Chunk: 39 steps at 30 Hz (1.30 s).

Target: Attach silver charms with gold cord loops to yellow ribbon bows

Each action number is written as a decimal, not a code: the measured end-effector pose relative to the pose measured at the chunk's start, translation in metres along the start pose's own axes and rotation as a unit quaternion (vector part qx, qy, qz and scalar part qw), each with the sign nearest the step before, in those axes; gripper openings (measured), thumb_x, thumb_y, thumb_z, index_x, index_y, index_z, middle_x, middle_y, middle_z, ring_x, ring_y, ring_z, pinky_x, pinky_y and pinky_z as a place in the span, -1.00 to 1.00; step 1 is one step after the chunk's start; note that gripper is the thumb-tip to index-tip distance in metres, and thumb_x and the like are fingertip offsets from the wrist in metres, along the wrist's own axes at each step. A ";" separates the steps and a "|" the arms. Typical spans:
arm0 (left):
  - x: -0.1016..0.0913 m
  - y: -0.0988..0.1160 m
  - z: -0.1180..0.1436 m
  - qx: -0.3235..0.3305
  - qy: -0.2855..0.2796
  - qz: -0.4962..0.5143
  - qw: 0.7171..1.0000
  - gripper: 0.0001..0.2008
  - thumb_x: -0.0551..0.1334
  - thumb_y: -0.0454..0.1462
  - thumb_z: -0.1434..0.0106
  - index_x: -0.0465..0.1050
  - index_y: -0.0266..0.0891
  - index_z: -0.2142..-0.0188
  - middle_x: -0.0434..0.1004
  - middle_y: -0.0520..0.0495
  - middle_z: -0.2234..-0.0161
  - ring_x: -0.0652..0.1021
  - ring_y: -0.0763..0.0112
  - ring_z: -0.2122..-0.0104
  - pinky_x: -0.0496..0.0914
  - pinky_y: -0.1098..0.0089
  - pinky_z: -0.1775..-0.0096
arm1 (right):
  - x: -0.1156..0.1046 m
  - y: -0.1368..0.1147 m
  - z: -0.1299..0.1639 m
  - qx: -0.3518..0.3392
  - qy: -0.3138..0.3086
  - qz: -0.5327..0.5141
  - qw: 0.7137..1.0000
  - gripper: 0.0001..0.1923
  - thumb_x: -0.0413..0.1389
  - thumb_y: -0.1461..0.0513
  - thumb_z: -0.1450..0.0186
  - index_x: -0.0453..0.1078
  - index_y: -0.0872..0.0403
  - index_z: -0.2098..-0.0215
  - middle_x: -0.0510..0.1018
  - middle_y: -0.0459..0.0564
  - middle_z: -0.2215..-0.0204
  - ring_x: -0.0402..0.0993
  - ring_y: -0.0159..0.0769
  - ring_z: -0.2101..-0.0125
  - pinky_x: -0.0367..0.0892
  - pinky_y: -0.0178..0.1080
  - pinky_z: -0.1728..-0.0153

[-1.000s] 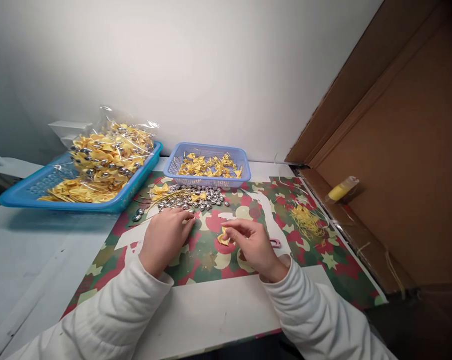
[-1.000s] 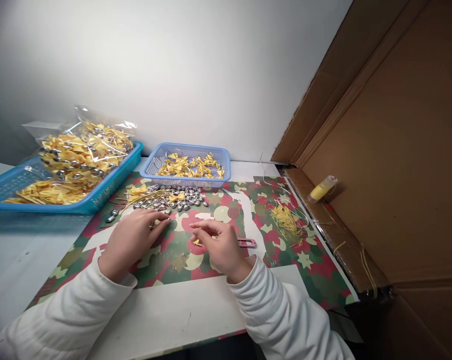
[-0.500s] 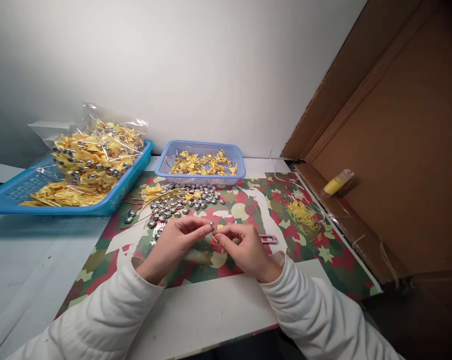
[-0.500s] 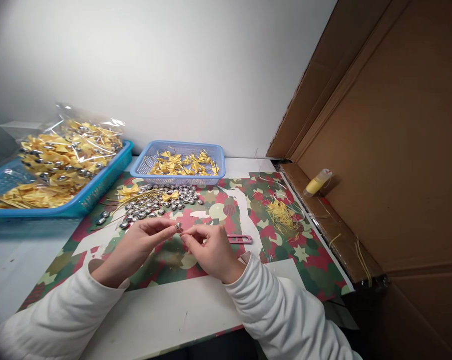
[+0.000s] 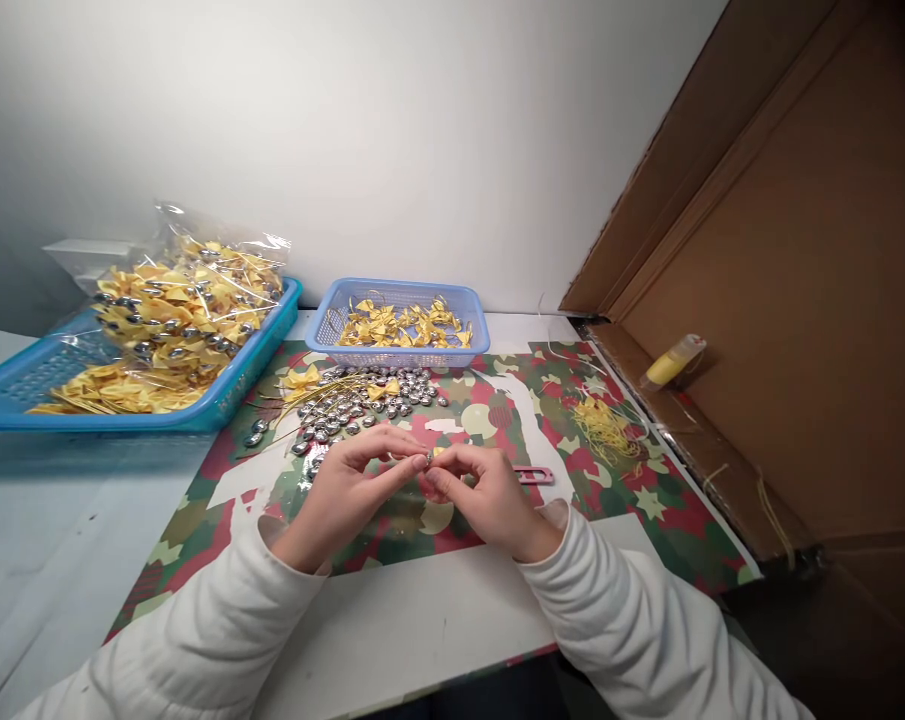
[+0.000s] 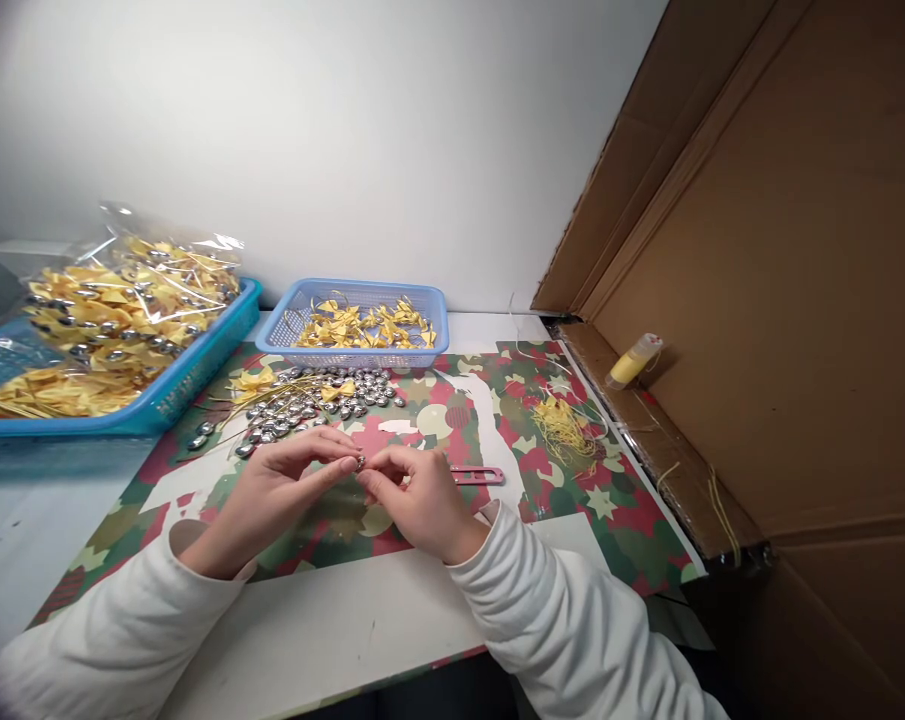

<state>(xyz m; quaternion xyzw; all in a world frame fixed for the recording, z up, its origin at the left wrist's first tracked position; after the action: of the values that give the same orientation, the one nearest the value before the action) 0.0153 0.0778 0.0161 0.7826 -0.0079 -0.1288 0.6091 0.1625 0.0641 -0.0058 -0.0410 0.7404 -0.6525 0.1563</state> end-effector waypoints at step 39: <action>0.004 -0.026 0.002 -0.109 -0.002 -0.065 0.992 -0.70 0.32 -0.04 -0.16 0.57 -0.24 0.39 0.56 0.00 0.49 0.44 0.44 0.54 0.29 0.44 0.49 | -0.030 -0.037 0.004 -0.163 0.066 -0.003 0.984 -0.70 0.09 0.26 -0.22 0.23 0.05 0.65 0.44 -0.02 0.33 0.39 -0.22 0.21 0.28 -0.11 0.10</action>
<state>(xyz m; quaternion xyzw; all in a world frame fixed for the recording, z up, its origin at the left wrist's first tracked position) 0.0152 0.0817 -0.0100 0.7102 0.0561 -0.1697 0.6809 0.1872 0.0625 0.0359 -0.0253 0.8453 -0.5250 0.0963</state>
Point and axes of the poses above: each hand's wrist, its own z-axis away from the middle knuckle, its own x-axis out of the palm, y = z × x, the point moved 6 cm from there along -z, towards the middle knuckle
